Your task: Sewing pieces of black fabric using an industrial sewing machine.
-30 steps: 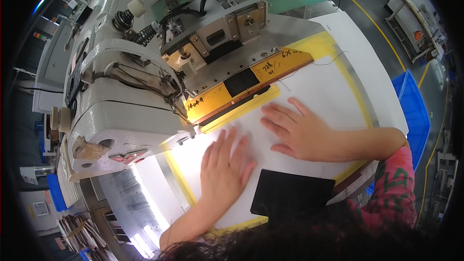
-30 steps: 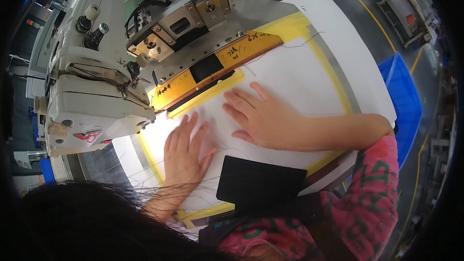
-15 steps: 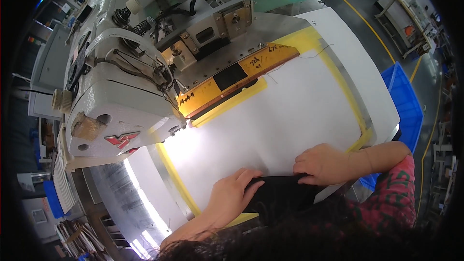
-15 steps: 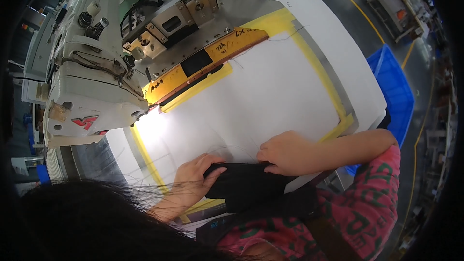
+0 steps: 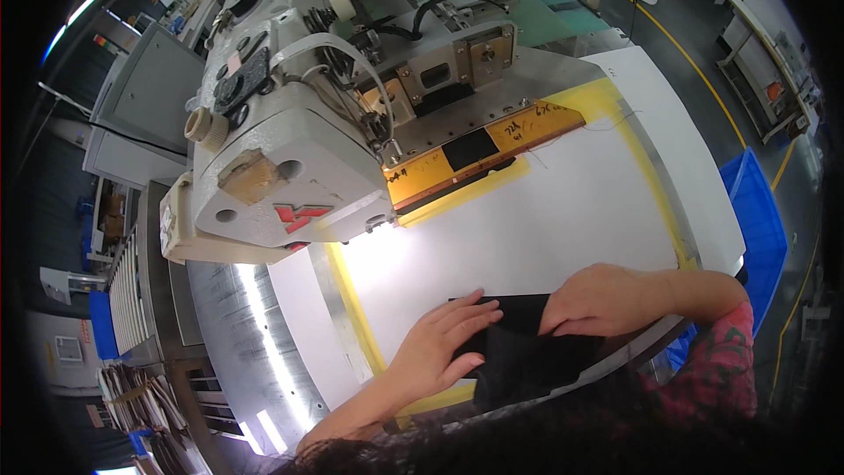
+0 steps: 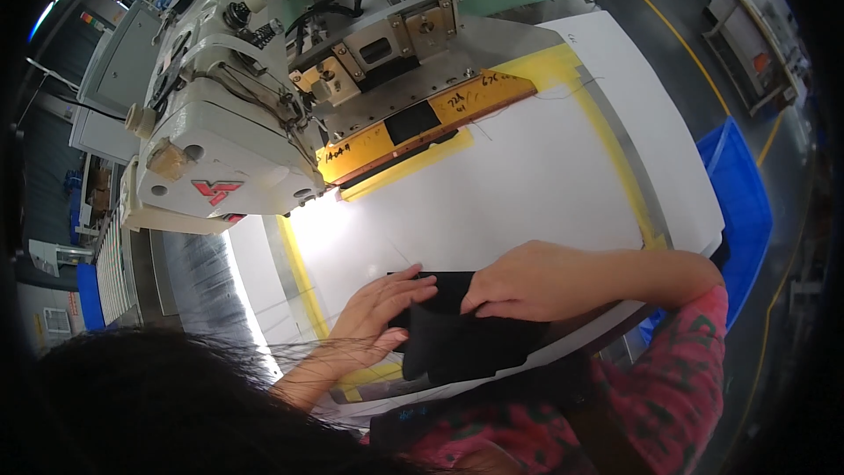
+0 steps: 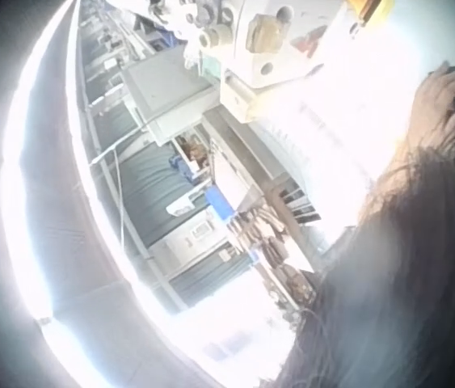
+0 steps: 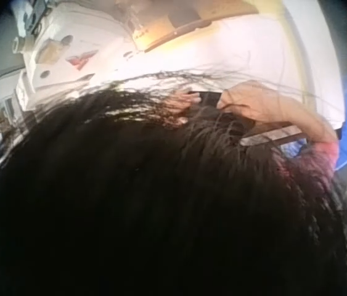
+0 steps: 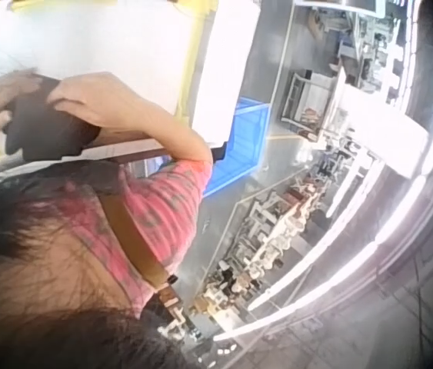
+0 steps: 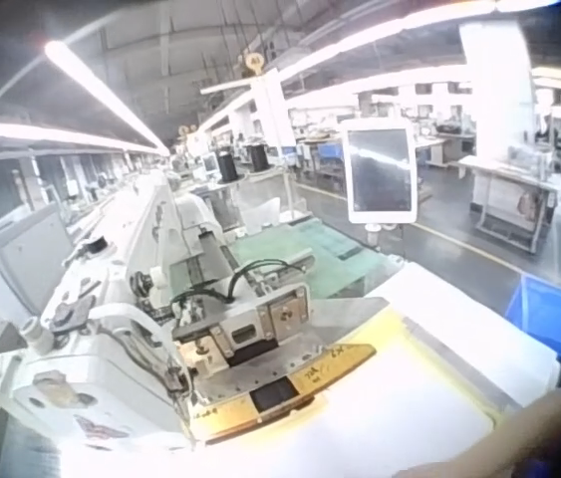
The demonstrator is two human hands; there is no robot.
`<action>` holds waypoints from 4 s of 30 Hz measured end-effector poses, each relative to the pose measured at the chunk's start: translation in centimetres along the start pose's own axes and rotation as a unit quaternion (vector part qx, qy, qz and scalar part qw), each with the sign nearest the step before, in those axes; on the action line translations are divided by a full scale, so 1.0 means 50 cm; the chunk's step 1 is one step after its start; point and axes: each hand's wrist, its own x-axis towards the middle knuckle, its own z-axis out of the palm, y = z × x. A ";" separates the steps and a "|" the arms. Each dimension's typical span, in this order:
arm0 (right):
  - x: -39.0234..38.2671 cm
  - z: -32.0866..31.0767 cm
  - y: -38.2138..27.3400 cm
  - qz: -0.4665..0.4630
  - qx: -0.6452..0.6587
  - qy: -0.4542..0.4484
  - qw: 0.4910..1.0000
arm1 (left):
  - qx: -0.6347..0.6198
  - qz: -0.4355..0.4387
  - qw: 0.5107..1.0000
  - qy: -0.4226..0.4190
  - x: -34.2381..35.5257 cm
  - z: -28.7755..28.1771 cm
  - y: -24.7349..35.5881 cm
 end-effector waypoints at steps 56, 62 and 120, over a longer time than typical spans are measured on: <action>0.189 0.001 0.174 0.048 -0.460 0.227 0.857 | 0.491 -0.055 0.859 0.132 0.112 -0.041 -0.076; 0.140 0.017 0.162 0.088 -0.492 0.187 0.846 | 0.512 -0.073 0.848 0.118 0.117 -0.029 -0.077; 0.143 0.022 0.175 0.061 -0.406 0.186 0.893 | 0.396 -0.017 0.916 0.071 0.144 -0.041 -0.075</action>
